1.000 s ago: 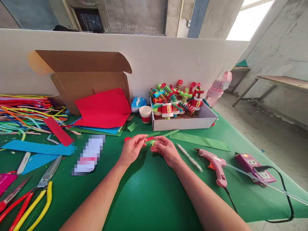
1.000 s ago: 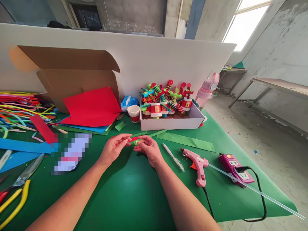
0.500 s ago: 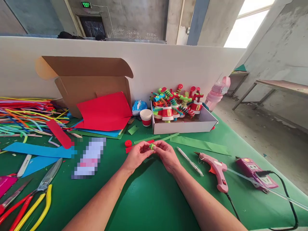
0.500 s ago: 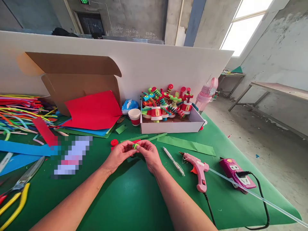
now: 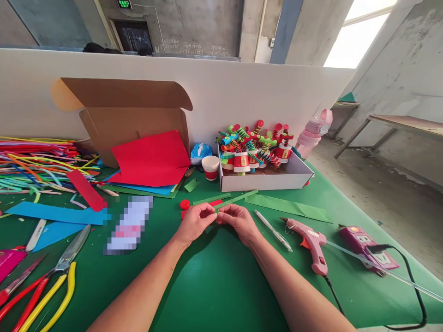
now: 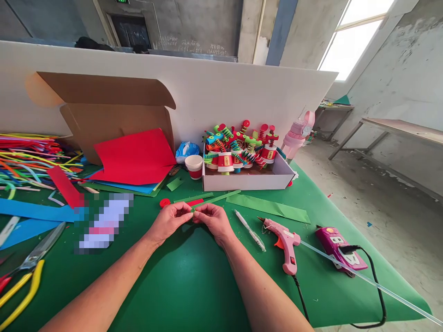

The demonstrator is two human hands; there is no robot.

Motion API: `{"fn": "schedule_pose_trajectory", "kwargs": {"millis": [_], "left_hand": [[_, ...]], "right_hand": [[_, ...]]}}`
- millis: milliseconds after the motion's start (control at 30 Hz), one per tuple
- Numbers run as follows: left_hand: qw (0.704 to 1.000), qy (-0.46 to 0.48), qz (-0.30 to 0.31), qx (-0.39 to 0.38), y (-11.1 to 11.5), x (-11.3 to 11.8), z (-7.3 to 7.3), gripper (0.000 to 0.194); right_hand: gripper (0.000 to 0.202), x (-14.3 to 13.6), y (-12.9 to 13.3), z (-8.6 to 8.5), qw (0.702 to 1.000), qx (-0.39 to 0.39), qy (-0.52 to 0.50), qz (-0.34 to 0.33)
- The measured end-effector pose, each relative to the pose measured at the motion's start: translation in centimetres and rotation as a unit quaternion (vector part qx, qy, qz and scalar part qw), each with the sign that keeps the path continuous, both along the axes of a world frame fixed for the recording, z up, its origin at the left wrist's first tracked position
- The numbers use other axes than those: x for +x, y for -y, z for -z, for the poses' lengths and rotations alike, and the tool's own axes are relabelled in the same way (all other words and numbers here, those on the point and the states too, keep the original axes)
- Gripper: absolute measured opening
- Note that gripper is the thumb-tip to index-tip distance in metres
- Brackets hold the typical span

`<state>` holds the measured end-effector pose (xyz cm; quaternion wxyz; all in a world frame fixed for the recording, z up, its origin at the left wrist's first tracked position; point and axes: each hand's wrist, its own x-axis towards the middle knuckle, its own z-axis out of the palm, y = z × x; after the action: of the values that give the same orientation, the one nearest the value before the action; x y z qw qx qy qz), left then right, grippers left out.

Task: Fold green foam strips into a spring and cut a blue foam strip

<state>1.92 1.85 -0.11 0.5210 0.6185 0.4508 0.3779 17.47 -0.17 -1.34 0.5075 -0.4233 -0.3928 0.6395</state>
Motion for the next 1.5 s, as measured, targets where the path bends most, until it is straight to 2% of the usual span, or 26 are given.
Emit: {"fn": "schedule_pose_trajectory", "kwargs": {"millis": [100,267,433,567,700,800,833,900,967,1033,1100,1133,1200,1267,1400,1500], "left_hand": [[1.0,-0.002,-0.003,0.0,-0.1,-0.1,0.1,0.02],[0.998,0.047,-0.003,-0.043,0.0,0.2,0.2,0.023],[0.994,0.086,-0.029,-0.058,0.2,0.4,-0.1,0.026],[0.999,0.036,-0.014,-0.028,0.1,0.3,-0.2,0.03],[0.991,-0.095,-0.045,0.081,0.4,-0.4,-1.2,0.031],[0.959,-0.203,-0.088,0.177,1.7,-3.4,-3.0,0.032],[0.945,-0.232,-0.106,0.204,2.4,-5.2,-3.7,0.031],[0.901,-0.313,-0.183,0.239,4.3,-9.9,-4.8,0.028],[0.845,-0.408,-0.265,0.22,6.8,-15.4,-5.3,0.027],[0.789,-0.509,-0.302,0.161,9.7,-20.6,-5.0,0.023],[0.773,-0.561,-0.284,0.086,12.4,-24.3,-4.1,0.023],[0.785,-0.558,-0.263,0.053,13.3,-25.4,-3.5,0.024],[0.79,-0.556,-0.254,0.037,14.5,-26.2,-2.3,0.025],[0.776,-0.574,-0.255,0.055,14.5,-25.9,-1.6,0.025],[0.736,-0.632,-0.238,0.052,12.8,-24.9,-1.7,0.035],[0.738,-0.641,-0.213,-0.006,12.9,-25.6,-1.6,0.041]], "right_hand": [[0.028,-0.1,0.0,0.0,1.0,-0.003,0.002,0.012],[0.027,-0.4,0.1,0.1,0.999,-0.011,-0.026,0.031],[0.03,-1.0,0.1,0.2,0.997,-0.016,-0.077,0.018],[0.032,-0.8,-0.2,0.4,0.993,-0.026,-0.111,0.028],[0.037,-0.1,-0.5,0.5,0.985,-0.059,-0.161,0.035],[0.037,0.3,-0.5,0.5,0.984,-0.059,-0.167,0.012],[0.037,0.4,-0.5,0.5,0.985,-0.055,-0.162,0.004],[0.037,0.5,-0.5,0.4,0.987,-0.047,-0.151,0.003],[0.038,0.6,-0.7,0.4,0.989,-0.044,-0.143,0.015],[0.038,0.6,-0.9,0.4,0.99,-0.037,-0.136,0.01],[0.037,0.6,-1.0,0.3,0.991,-0.035,-0.129,0.0],[0.037,0.5,-1.0,0.3,0.992,-0.036,-0.125,-0.004],[0.037,0.3,-0.9,0.2,0.993,-0.039,-0.115,-0.007],[0.038,0.1,-0.6,-0.1,0.995,-0.033,-0.098,-0.005],[0.037,0.1,-0.2,-0.5,0.998,0.014,-0.065,0.004],[0.038,0.4,-0.3,-0.5,0.994,0.014,-0.102,0.018]]}}
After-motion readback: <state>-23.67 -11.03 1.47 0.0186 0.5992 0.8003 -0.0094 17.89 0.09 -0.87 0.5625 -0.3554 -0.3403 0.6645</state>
